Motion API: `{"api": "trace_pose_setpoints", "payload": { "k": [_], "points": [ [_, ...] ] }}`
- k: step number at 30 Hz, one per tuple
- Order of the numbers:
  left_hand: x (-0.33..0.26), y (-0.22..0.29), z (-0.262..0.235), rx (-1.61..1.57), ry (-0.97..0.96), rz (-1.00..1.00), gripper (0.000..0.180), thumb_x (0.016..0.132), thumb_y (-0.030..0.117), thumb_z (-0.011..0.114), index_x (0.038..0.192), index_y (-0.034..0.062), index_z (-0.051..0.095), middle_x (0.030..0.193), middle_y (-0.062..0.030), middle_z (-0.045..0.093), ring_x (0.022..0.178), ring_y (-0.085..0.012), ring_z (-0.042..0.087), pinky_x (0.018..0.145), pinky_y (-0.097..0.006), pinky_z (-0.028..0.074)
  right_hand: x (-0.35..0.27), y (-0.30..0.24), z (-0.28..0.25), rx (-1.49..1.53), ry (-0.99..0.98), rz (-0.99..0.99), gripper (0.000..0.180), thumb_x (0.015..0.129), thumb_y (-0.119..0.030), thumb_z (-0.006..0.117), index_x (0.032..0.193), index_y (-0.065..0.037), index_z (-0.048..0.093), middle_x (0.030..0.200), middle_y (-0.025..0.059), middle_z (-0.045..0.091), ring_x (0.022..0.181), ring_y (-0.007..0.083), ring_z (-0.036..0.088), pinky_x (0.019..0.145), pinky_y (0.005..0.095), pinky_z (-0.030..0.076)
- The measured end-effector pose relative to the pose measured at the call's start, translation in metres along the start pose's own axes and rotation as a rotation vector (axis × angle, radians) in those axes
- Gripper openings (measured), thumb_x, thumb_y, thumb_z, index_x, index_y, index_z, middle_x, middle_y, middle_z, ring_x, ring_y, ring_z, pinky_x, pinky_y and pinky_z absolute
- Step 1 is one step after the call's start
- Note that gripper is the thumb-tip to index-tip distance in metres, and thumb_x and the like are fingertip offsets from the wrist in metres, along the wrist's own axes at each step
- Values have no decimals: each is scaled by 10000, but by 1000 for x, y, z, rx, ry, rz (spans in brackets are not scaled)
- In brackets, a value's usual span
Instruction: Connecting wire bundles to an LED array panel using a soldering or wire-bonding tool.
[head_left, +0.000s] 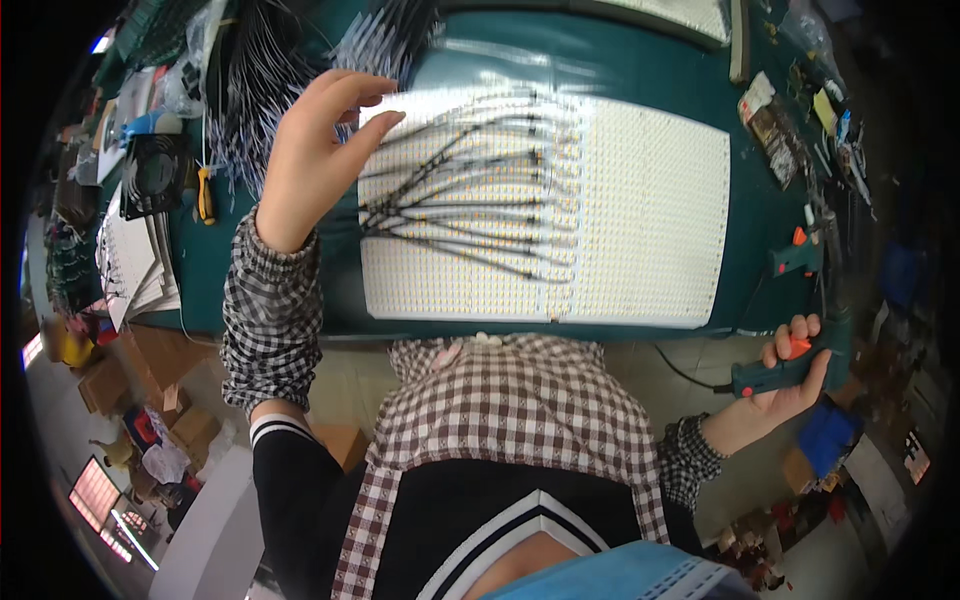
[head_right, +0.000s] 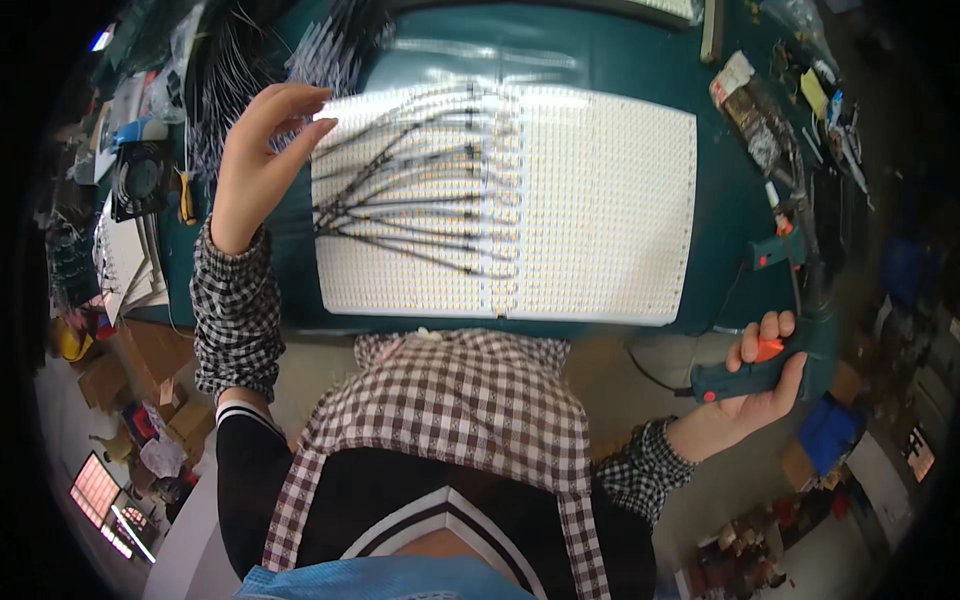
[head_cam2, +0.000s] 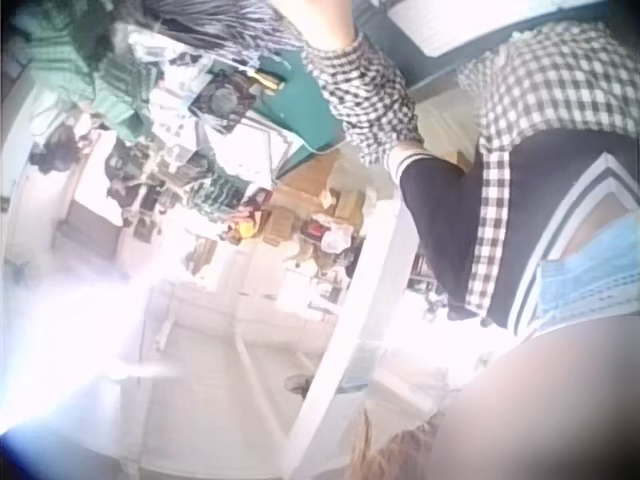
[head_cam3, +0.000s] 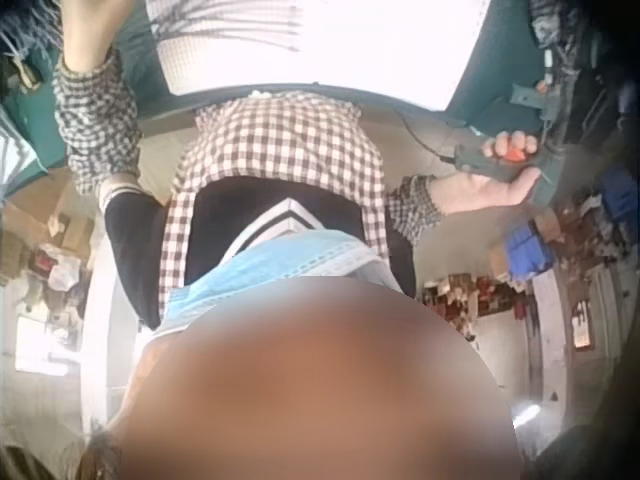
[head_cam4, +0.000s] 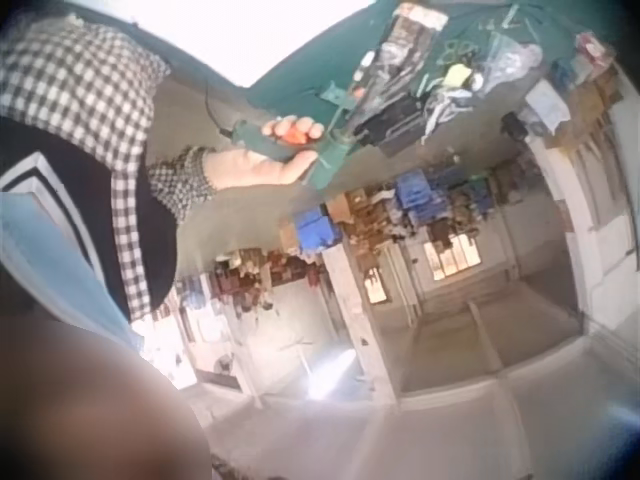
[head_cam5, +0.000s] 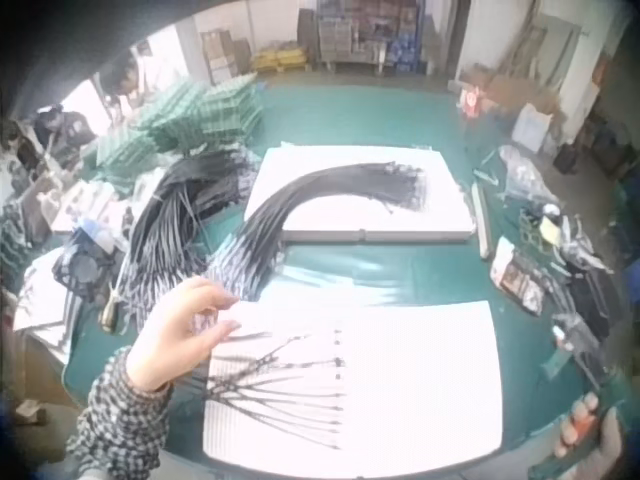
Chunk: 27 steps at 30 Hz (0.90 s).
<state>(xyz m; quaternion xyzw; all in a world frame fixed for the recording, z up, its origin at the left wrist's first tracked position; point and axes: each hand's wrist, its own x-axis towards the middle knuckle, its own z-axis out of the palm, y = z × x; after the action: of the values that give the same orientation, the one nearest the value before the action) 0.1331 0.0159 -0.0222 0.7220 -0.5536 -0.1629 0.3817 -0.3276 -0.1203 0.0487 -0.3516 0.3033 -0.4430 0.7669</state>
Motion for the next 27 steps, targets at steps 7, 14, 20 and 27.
{"api": "trace_pose_setpoints", "payload": {
  "k": [7, 14, 20, 27],
  "points": [
    [93, -11, 12, 134, 161, 94, 227, 812, 106, 656, 1020, 21, 627, 937, -80, 611, 863, -167, 623, 749, -268, 498, 6, 6, 7, 33, -3, 19, 300, 925, -233, 491, 1074, 4, 385, 969, 125, 478, 750, 196, 536, 590, 308, 540],
    [203, 25, 41, 443, 211, 229, 177, 812, 215, 597, 904, 67, 630, 886, -143, 625, 838, -334, 604, 732, -387, 483, 4, 8, 8, 57, 15, -9, 302, 925, -245, 491, 1076, -4, 390, 973, 121, 479, 762, 197, 538, 593, 309, 537],
    [254, -11, 57, 419, -110, 60, 176, 817, 206, 576, 882, 62, 651, 980, -164, 607, 963, -317, 589, 829, -400, 466, 4, 14, 3, 83, 2, 6, 311, 924, -246, 496, 1092, -15, 374, 971, 110, 458, 758, 182, 499, 596, 296, 500],
    [293, -55, 80, 389, -4, 453, 186, 704, 168, 663, 837, 38, 666, 805, -180, 616, 807, -347, 593, 732, -414, 479, -3, 8, -1, 125, 93, -55, 339, 895, -233, 547, 1093, -31, 361, 966, 91, 437, 744, 167, 446, 595, 290, 445]
  ]
}}
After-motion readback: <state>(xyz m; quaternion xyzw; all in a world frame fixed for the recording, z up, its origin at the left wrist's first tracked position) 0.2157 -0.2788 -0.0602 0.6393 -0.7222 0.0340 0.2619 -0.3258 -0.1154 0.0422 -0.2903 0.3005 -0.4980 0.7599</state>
